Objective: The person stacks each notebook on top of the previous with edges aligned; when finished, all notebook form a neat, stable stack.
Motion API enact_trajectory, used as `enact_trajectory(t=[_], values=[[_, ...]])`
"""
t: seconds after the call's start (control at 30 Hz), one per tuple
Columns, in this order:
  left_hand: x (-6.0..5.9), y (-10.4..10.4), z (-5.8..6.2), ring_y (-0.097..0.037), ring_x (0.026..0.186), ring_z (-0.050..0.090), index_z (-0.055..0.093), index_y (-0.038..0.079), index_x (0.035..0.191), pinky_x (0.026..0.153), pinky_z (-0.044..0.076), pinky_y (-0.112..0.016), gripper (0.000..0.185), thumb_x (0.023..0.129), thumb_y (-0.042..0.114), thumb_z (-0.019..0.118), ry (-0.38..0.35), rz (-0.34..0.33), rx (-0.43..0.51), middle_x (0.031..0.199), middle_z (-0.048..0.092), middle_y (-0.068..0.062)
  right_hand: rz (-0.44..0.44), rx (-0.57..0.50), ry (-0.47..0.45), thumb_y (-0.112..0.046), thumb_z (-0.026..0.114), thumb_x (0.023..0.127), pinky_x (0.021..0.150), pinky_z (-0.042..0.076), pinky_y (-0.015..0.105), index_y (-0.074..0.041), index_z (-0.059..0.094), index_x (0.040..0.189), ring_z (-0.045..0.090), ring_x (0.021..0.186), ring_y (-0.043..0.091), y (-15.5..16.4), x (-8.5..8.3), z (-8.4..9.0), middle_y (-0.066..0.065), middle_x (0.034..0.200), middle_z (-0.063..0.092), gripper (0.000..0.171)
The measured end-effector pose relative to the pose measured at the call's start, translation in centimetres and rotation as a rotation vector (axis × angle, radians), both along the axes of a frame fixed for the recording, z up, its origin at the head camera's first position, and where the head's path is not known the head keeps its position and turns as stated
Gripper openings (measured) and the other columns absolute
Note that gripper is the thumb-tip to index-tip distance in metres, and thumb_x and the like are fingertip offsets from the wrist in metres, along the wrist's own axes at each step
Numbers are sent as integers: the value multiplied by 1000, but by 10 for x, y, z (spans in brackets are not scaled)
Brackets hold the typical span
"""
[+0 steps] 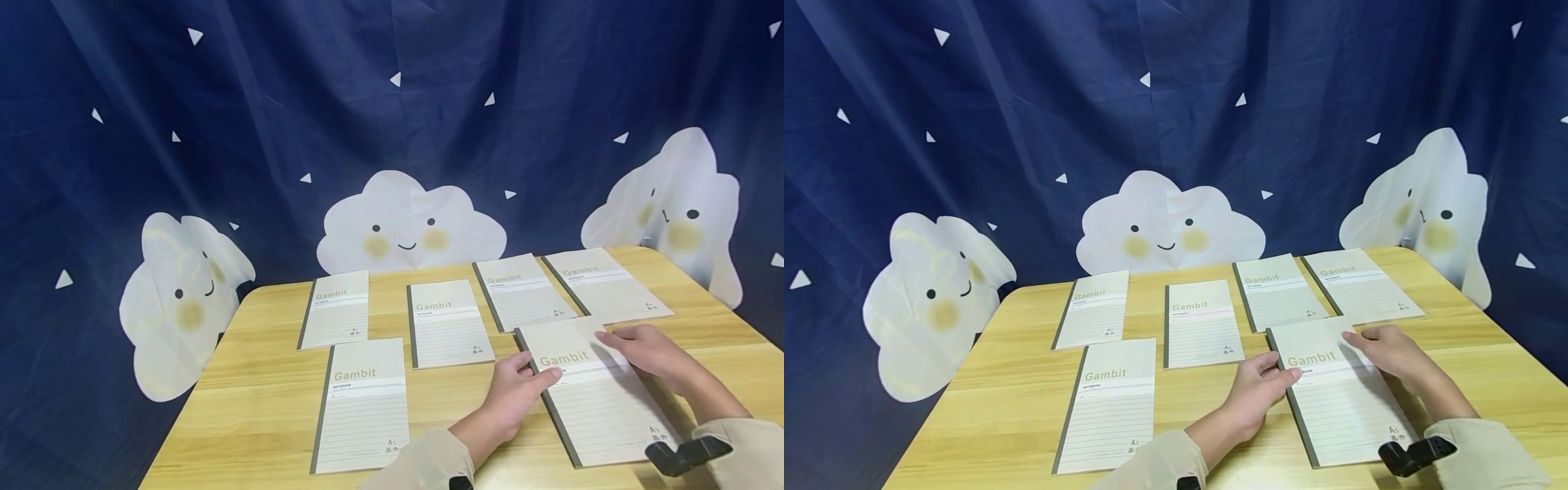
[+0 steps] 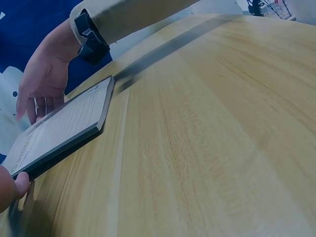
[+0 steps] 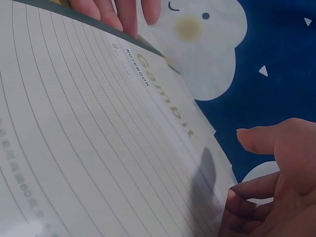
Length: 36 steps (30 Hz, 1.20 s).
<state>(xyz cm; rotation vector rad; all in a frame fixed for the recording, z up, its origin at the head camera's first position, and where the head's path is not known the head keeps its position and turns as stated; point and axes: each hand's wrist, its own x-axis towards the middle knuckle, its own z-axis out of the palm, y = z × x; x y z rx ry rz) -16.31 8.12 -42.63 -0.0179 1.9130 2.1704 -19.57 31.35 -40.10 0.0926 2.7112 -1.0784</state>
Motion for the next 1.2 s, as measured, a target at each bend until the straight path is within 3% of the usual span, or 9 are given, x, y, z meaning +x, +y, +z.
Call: enact_trajectory(t=[0.2,0.37,0.67,0.9,1.2], values=[[2,1,2,-24,107,55,54,-5,124,93,49,-40,55,76,11,76,2,2,-6,117,58,-12,1,-4,-2,-50,37,98,87,44,55,20,40,129,46,110,46,0,0,0,42,129,37,77],[1,1,2,-24,109,54,54,-3,125,94,49,-39,55,77,12,76,5,-1,-6,119,58,-11,8,8,2,-51,36,98,91,39,62,22,34,131,39,116,53,0,0,0,45,133,30,80],[1,2,2,-22,107,54,55,-2,125,92,50,-37,54,77,12,75,5,-4,2,115,58,-8,-5,2,5,-53,37,97,91,39,61,22,33,132,40,116,51,1,-1,-1,44,134,31,82],[2,1,2,-23,106,55,54,-2,125,92,51,-38,54,77,12,75,5,-1,4,115,58,-9,-21,7,11,-53,39,96,85,43,51,19,37,130,46,106,42,2,0,-1,40,127,40,80],[3,2,-1,-24,104,58,54,-2,125,91,51,-39,52,79,11,74,-4,-9,43,113,60,-9,-30,-11,7,-54,39,96,89,39,57,19,34,131,41,113,48,3,2,-2,41,131,34,82]])
